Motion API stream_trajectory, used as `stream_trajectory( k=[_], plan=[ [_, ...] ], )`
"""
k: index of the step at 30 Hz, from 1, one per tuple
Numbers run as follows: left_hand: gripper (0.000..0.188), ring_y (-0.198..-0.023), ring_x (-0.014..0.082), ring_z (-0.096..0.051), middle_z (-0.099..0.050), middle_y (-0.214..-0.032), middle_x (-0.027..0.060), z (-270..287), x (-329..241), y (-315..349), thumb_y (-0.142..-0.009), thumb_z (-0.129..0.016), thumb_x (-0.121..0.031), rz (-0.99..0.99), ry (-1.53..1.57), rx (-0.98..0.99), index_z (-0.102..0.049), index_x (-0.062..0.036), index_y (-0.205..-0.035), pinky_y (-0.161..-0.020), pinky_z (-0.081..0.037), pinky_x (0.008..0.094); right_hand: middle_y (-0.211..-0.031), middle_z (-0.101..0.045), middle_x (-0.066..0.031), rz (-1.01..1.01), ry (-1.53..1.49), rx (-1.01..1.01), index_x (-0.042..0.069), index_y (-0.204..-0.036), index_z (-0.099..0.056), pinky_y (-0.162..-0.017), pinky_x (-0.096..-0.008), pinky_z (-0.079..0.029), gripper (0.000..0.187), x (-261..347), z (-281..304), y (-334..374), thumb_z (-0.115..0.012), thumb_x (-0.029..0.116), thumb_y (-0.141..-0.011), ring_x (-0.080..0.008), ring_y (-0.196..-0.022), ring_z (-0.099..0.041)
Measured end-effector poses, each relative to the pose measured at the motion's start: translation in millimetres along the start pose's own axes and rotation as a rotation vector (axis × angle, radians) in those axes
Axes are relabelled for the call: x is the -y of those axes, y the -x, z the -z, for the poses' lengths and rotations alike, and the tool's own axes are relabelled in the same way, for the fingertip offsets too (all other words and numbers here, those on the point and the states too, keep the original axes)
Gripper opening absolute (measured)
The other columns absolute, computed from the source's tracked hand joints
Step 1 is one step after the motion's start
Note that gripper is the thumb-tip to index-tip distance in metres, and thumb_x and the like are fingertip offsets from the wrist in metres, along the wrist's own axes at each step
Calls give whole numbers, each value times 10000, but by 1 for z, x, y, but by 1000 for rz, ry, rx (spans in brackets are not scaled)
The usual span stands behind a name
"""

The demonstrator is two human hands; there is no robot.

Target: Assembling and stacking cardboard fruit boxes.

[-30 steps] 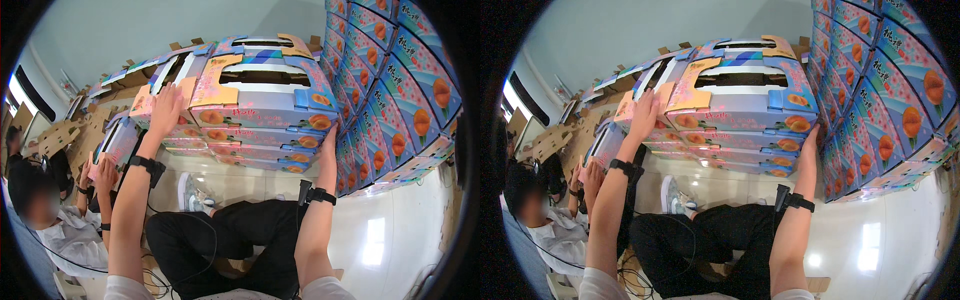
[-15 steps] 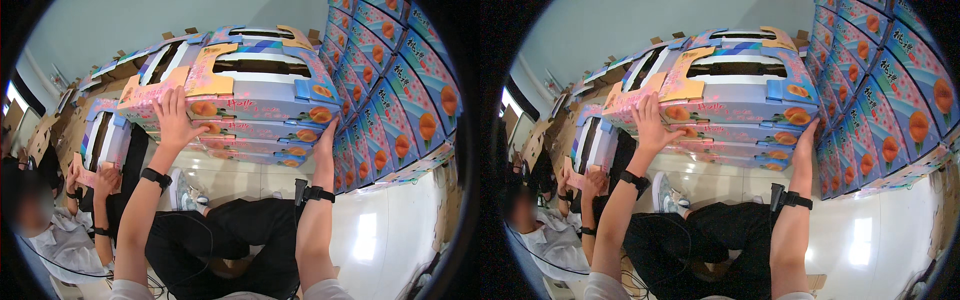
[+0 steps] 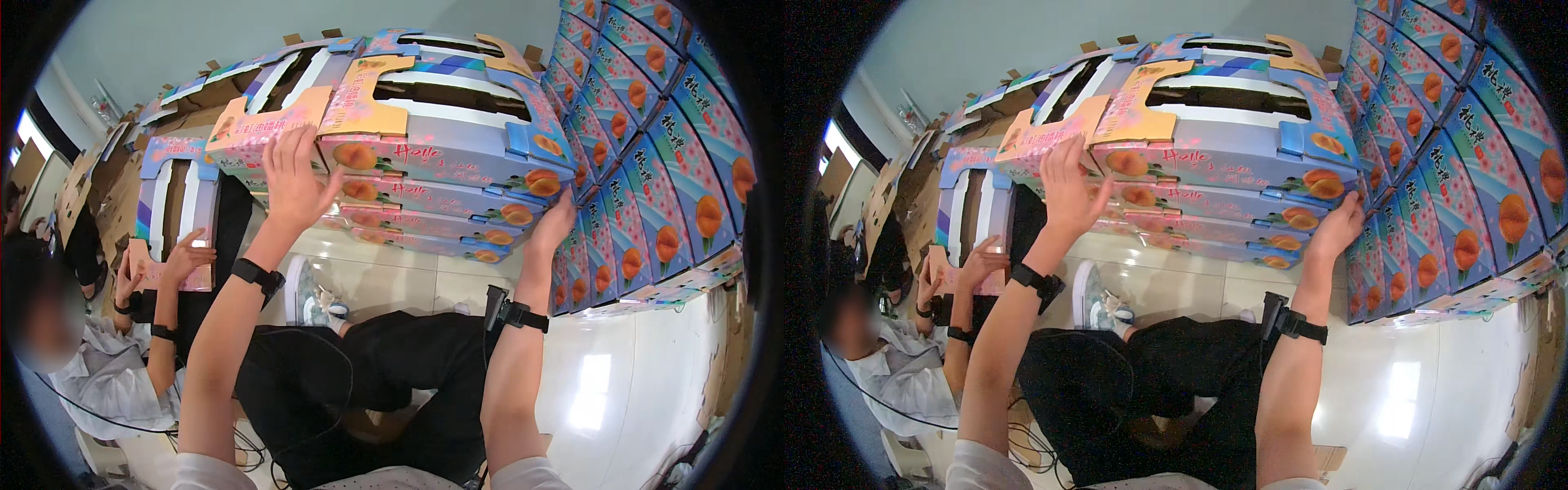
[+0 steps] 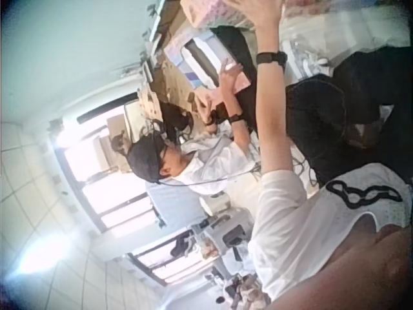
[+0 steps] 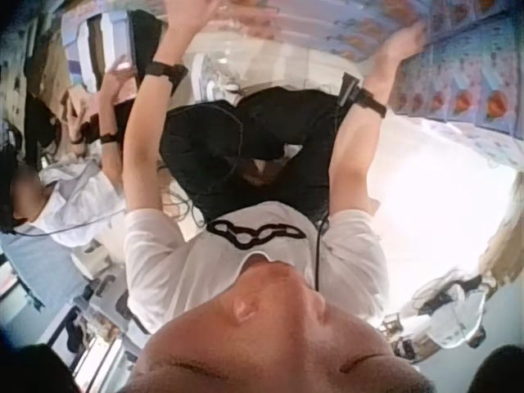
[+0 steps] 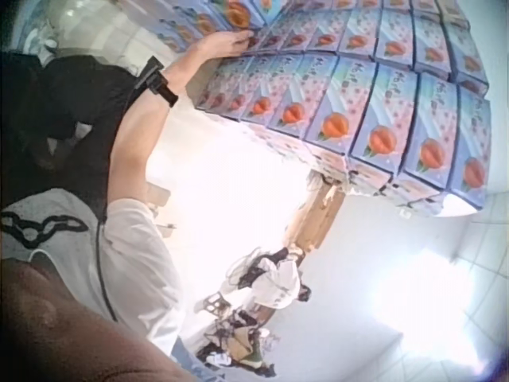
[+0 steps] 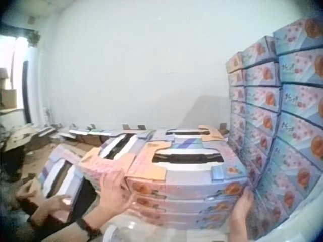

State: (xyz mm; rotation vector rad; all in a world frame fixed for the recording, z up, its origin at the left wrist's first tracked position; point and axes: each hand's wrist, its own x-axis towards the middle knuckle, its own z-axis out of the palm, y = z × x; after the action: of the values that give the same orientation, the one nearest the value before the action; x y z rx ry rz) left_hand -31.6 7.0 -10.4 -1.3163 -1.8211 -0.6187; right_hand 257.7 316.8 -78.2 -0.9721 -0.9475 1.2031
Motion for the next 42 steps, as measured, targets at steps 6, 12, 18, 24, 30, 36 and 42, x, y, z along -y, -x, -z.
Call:
stream_trajectory(
  k=[6,12,18,24,30,36,42],
  plan=[
    [367,-1000,403,-694,-728,-1080,203,34,-15,-42,-952,-579,-329,424,29,644,-706,-7,-1076,-894,-529,507,-800,-572,-34,488,203,-279,16,-821,-534,-675,-291,-447,282,53,-21,61,-676,216,-961,-120,-714,-516],
    [442,-1090,380,-696,-741,-1124,185,45,-18,-66,-912,-541,-360,412,-100,1121,-750,-10,-1082,-934,-543,468,-576,-508,-15,634,223,4,62,-698,-512,-563,-320,-427,283,62,-36,91,-679,172,-897,-134,-538,-493],
    [419,-1136,354,-689,-727,-1206,181,4,19,-39,-889,-561,-296,380,-159,1274,-746,-38,-1163,-976,-530,445,-644,-629,-134,758,825,393,93,-746,-581,-611,-481,-485,222,94,-58,113,-676,270,-839,-382,-642,-642],
    [409,-1167,333,-678,-707,-1267,169,14,-19,5,-904,-589,-313,502,-46,1205,-729,-72,-1204,-999,-520,448,-673,-655,-155,686,1002,549,92,-760,-599,-627,-522,-497,213,80,-46,120,-662,281,-835,-415,-687,-659],
    [464,-1156,402,-661,-693,-1243,230,9,-9,54,-928,-562,-380,751,144,975,-732,-27,-1177,-1002,-515,479,-668,-648,-155,475,986,340,89,-730,-592,-648,-519,-502,228,20,-29,105,-655,291,-816,-411,-694,-654],
    [463,-1047,462,-677,-709,-1049,295,-23,29,79,-916,-559,-401,910,145,823,-760,-3,-1040,-960,-521,517,-598,-585,-110,514,817,252,73,-709,-548,-588,-445,-470,237,-15,-37,89,-673,246,-813,-313,-568,-605],
    [488,-986,480,-676,-701,-979,309,-45,57,67,-938,-545,-405,954,212,676,-750,38,-941,-889,-528,529,-549,-456,2,610,450,189,49,-686,-494,-509,-305,-357,234,-14,-56,98,-684,108,-808,-105,-508,-419]
  ],
)
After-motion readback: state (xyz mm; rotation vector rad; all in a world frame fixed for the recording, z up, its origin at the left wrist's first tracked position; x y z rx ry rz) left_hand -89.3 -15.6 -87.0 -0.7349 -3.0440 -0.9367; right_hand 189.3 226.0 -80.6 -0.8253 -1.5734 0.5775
